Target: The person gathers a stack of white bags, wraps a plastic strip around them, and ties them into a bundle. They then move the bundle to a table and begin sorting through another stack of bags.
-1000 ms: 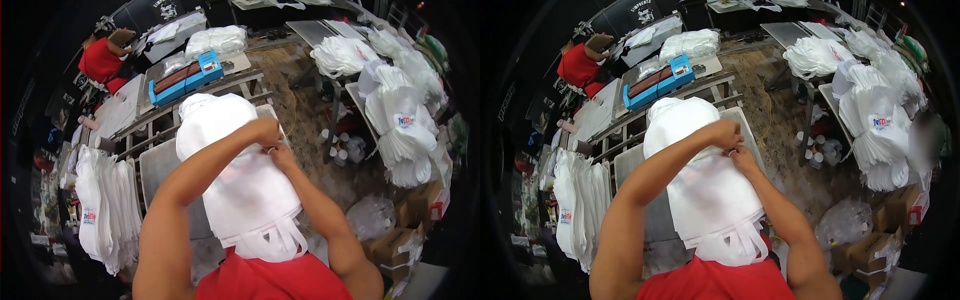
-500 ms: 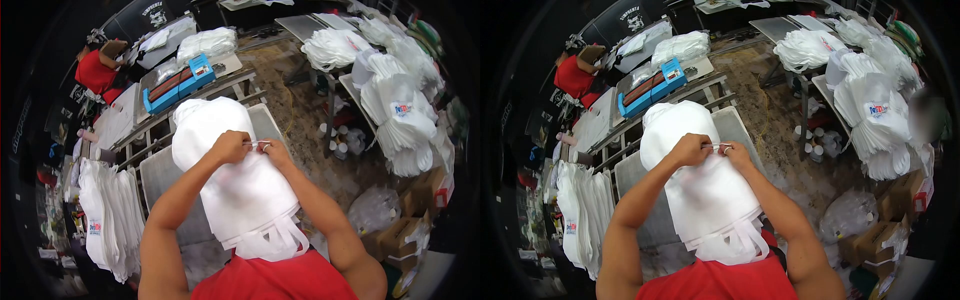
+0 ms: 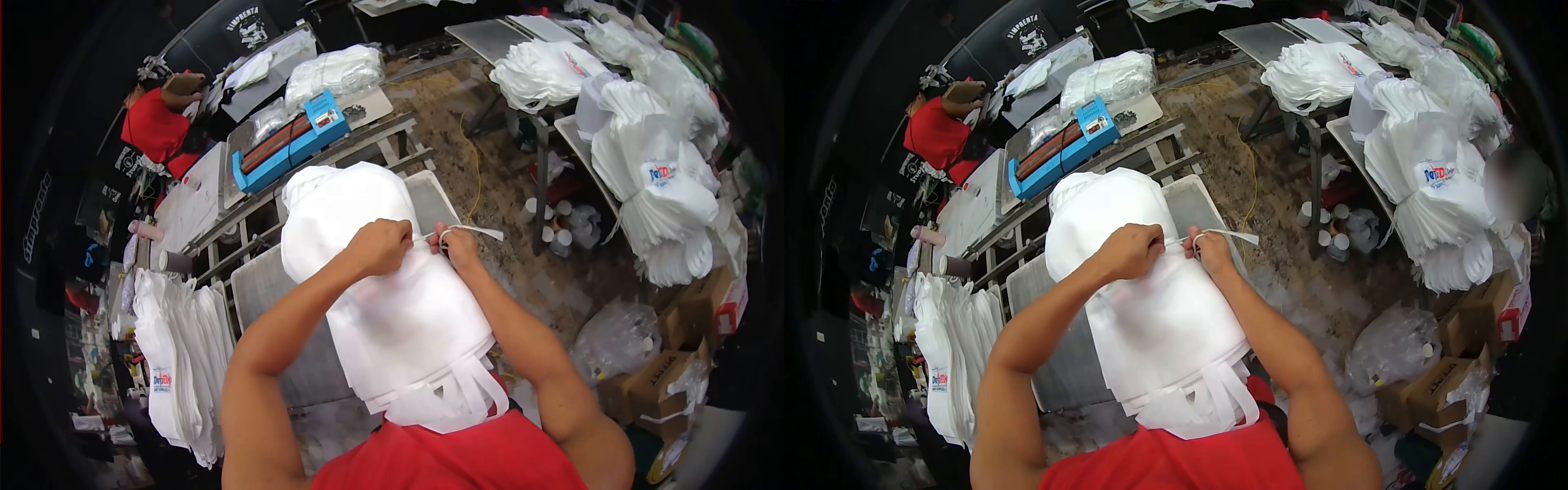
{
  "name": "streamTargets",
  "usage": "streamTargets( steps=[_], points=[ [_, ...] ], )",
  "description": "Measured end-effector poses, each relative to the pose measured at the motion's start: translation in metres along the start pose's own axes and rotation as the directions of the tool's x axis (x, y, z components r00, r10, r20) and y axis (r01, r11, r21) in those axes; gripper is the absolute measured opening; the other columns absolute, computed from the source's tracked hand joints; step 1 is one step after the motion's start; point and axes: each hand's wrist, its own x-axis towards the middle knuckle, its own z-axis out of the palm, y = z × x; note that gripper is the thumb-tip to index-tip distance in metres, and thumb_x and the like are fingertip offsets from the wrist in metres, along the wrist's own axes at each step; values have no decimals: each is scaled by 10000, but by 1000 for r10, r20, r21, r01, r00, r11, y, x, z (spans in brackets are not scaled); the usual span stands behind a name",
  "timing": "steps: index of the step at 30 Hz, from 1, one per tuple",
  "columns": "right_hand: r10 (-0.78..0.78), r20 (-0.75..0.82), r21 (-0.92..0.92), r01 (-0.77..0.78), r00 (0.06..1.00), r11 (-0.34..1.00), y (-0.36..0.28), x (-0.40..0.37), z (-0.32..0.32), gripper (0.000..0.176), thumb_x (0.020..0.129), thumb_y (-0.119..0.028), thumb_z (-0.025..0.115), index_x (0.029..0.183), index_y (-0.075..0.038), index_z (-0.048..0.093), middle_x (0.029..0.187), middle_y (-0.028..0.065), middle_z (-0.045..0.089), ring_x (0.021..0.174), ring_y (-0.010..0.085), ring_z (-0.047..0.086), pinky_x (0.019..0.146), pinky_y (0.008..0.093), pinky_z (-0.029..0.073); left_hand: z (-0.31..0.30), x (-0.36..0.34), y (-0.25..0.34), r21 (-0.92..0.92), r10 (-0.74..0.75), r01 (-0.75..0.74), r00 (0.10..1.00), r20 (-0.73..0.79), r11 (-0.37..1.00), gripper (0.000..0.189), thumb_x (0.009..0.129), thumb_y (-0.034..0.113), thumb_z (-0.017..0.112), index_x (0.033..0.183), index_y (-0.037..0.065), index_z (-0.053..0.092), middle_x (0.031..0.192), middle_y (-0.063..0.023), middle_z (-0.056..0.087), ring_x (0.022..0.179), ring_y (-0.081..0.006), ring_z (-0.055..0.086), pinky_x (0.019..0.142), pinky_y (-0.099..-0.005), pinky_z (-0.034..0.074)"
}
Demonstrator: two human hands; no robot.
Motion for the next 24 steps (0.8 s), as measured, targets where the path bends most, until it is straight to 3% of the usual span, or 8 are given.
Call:
streamTargets(
  steps=[6, 8, 10, 13, 16, 19, 21, 24],
  points=[
    [-30, 39, -26, 31, 999, 999, 15, 5, -13, 440, 1058, -353, 500, 921, 11, 707, 725, 57, 653, 718, 133, 588, 685, 278, 449, 23, 29, -9, -231, 40, -81, 983, -178, 970, 115, 899, 90, 633, 936, -16, 658, 810, -177, 706, 720, -324, 686, 685, -399, 537],
    [-40, 18, 1, 40, 999, 999, 17, -1, -16, 409, 1061, -338, 499, 984, 7, 704, 739, 50, 660, 748, 127, 596, 711, 279, 461, 44, 43, -13, -750, -366, 156, 923, -121, 642, 89, 904, 56, 647, 913, -31, 664, 776, -149, 715, 672, -228, 686, 644, -342, 534],
    [-47, -3, 21, 47, 999, 999, 16, -5, -17, 385, 1063, -324, 499, 1047, 3, 702, 752, 43, 667, 777, 121, 604, 737, 279, 473, 58, 50, -10, -718, -376, 159, 914, -153, 678, 89, 906, 52, 649, 907, -35, 671, 772, -137, 720, 680, -190, 684, 648, -326, 538],
    [-162, -33, -281, 146, 986, 948, 4, -11, -15, 335, 1058, -294, 506, 1147, -18, 674, 762, 55, 675, 773, 146, 630, 786, 299, 501, 72, 52, -3, -631, -317, 101, 918, -239, 769, 88, 909, 48, 651, 905, -33, 686, 778, -128, 729, 697, -164, 690, 664, -310, 546],
    [-165, 15, -501, 150, 986, 852, -23, -14, -15, 296, 1047, -247, 502, 1189, -41, 658, 805, 105, 707, 776, 235, 676, 815, 336, 524, 73, 53, 4, -532, -241, 57, 929, -282, 845, 85, 910, 55, 653, 925, -12, 703, 815, -128, 744, 712, -186, 703, 688, -307, 549],
    [-239, 63, -596, 229, 969, 770, -31, -16, -17, 257, 999, -142, 493, 1202, -39, 612, 848, 194, 704, 809, 377, 688, 784, 434, 539, 73, 65, 12, -599, -379, 177, 897, -229, 781, 93, 908, 67, 660, 934, -4, 713, 840, -123, 751, 718, -206, 708, 698, -306, 545],
    [-196, 203, -845, 273, 959, 461, -31, -22, -14, 256, 934, -68, 480, 1173, -56, 572, 866, 239, 691, 860, 457, 665, 765, 533, 517, 83, 72, 19, -355, -170, 48, 931, -322, 934, 110, 917, 54, 642, 956, -11, 722, 867, -128, 754, 737, -197, 708, 715, -296, 542],
    [-95, 262, -834, 275, 960, 477, -40, -34, -21, 271, 880, -40, 493, 1148, -42, 531, 853, 272, 670, 851, 476, 653, 749, 583, 490, 94, 68, 19, -650, -221, -10, 936, -274, 760, 128, 925, 25, 619, 982, -29, 720, 872, -138, 749, 748, -174, 696, 721, -293, 541]
  ],
)
